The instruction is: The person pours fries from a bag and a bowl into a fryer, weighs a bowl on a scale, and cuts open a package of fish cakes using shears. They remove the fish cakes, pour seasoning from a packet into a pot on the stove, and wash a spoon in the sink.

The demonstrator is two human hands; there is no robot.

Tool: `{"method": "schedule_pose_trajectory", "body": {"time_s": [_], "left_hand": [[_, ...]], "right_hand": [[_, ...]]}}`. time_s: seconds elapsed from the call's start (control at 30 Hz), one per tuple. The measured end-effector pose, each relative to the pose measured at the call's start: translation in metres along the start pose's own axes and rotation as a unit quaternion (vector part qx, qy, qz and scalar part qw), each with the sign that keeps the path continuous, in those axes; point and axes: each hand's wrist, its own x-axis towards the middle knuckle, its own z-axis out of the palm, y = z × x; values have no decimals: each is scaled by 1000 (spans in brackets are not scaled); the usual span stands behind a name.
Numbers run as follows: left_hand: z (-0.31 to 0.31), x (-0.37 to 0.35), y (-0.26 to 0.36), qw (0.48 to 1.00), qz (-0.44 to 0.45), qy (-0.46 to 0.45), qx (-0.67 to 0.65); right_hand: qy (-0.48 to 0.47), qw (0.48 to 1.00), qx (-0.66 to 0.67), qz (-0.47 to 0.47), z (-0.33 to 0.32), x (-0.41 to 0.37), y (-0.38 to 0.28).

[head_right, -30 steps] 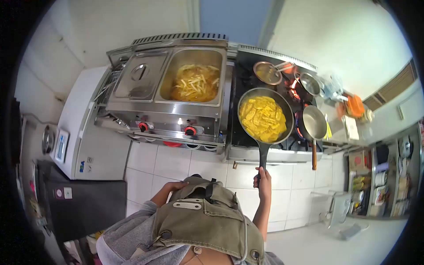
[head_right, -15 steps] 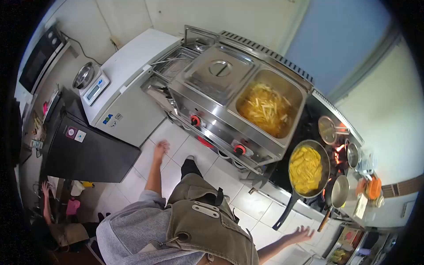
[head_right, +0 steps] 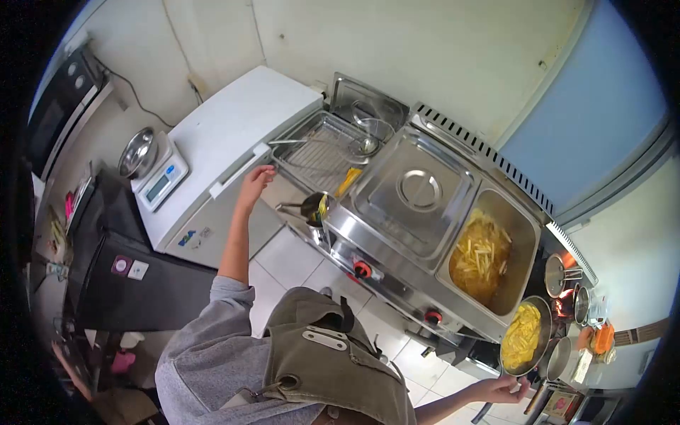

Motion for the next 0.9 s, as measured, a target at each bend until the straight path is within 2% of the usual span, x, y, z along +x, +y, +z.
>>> {"method": "schedule_pose_trajectory", "body": {"time_s": [0.07, 0.1, 0.2, 0.27, 0.33, 0.4, 0.47, 0.53, 0.67, 0.73, 0.8, 0.87, 0.9], "left_hand": [[4, 44, -17, 998, 3, -49, 25], [9, 65, -24, 997, 11, -57, 46], [24, 130, -49, 988, 60, -121, 77], [42, 189, -84, 993, 29, -84, 83], [55, 239, -123, 987, -43, -122, 99], [70, 255, -129, 979, -138, -137, 57], [76, 258, -122, 966, -133, -213, -66], [84, 261, -117, 971, -130, -166, -111], [83, 275, -79, 975, -48, -172, -131], [84, 255, -18, 986, 56, -147, 60], [93, 217, 39, 967, 188, -131, 111], [102, 206, 50, 930, 299, -98, 189], [106, 197, 54, 932, 291, -94, 194]], "right_hand": [[-7, 998, -35, -52, 18, -18, -6], [-23, 1000, 7, 16, 21, -30, -15], [19, 999, -47, 1, 16, -50, -51], [63, 993, -103, 2, -1, -57, -72], [106, 985, -129, 45, -28, -62, -78], [162, 971, -169, 43, -44, -62, -99], [189, 963, -186, 54, -61, -59, -112], [214, 954, -202, 60, -69, -58, -120], [192, 958, -198, 76, -64, -66, -124], [172, 962, -192, 91, -54, -69, -120], [148, 970, -161, 102, -30, -66, -123], [100, 976, -161, 109, -12, -64, -117], [85, 978, -158, 109, 1, -62, -117]]}}
